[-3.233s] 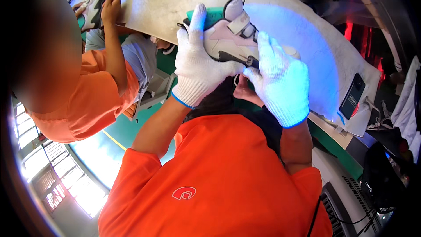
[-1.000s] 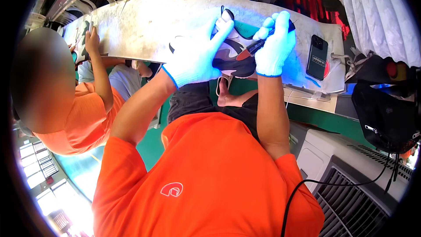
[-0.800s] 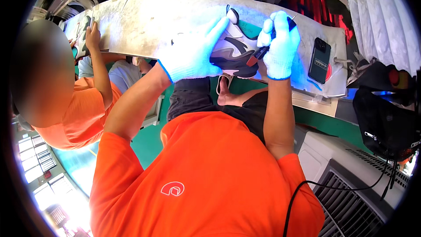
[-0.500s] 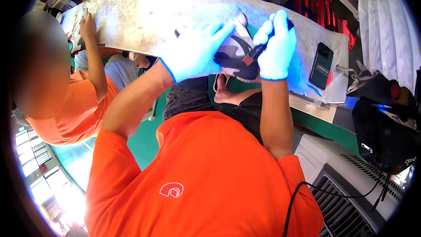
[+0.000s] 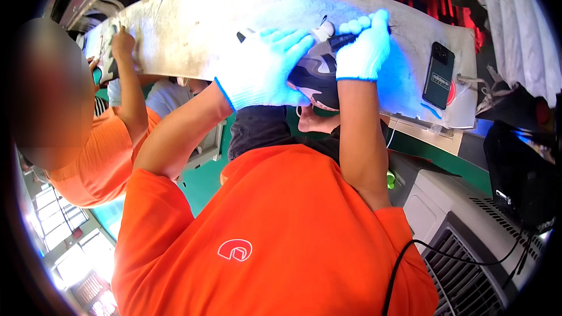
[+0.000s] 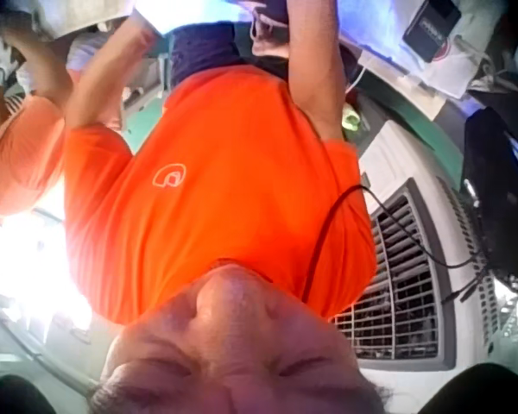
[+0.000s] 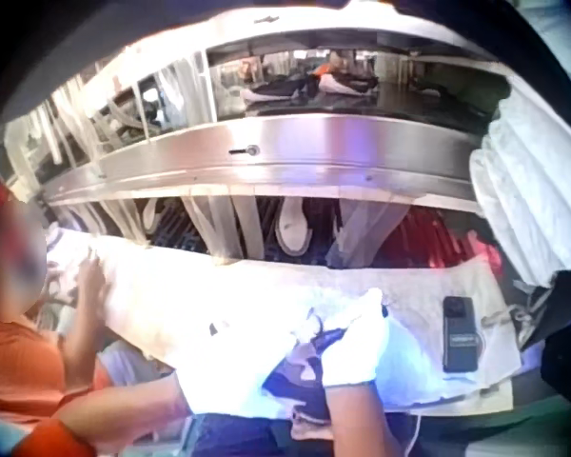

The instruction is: The person cleans a sneaker using a small black tool, repeatedly scraping and rubbing the upper and sole surfaces. The person rotates the shoe to access different areas and places it on a nearby shelf before picking it up again to continue the cleaning process.

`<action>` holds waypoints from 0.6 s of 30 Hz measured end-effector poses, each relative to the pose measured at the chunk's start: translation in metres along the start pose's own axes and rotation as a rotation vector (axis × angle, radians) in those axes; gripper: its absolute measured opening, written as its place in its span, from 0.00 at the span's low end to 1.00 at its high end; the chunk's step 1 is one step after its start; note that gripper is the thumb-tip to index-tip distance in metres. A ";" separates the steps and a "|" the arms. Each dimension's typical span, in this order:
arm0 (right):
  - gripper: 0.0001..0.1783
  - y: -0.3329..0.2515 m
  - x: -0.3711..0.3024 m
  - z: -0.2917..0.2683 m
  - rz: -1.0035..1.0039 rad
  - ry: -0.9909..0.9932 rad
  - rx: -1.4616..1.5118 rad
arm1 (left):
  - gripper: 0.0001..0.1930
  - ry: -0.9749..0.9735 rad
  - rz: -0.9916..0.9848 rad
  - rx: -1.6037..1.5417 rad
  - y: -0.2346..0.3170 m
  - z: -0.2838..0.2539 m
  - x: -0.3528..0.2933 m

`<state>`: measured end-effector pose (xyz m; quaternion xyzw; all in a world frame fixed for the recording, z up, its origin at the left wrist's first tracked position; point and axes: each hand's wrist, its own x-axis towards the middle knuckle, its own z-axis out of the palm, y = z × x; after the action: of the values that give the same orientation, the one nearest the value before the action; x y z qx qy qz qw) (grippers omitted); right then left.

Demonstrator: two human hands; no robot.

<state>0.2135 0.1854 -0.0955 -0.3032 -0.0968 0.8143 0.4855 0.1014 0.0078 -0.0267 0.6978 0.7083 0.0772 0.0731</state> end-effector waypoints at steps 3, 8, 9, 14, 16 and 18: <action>0.17 -0.011 0.005 0.015 0.147 -0.080 -0.016 | 0.58 0.004 0.040 -0.033 -0.007 0.000 0.003; 0.20 -0.013 -0.010 0.009 0.049 -0.106 -0.280 | 0.57 0.041 0.055 0.054 -0.010 0.008 0.001; 0.20 -0.013 -0.013 0.009 0.045 -0.090 -0.305 | 0.56 0.038 0.056 0.066 -0.010 0.008 0.001; 0.23 -0.024 -0.021 -0.007 0.046 -0.132 -0.396 | 0.57 -0.013 -0.018 0.176 0.010 0.004 0.001; 0.23 -0.026 -0.023 -0.013 0.033 -0.104 -0.342 | 0.57 -0.012 -0.029 0.148 0.011 0.005 0.002; 0.23 -0.018 -0.031 -0.012 -0.024 -0.074 -0.224 | 0.58 0.004 -0.007 0.067 0.007 0.007 0.005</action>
<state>0.2448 0.1666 -0.0841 -0.3242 -0.2088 0.8031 0.4542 0.1100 0.0130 -0.0323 0.6972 0.7131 0.0546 0.0484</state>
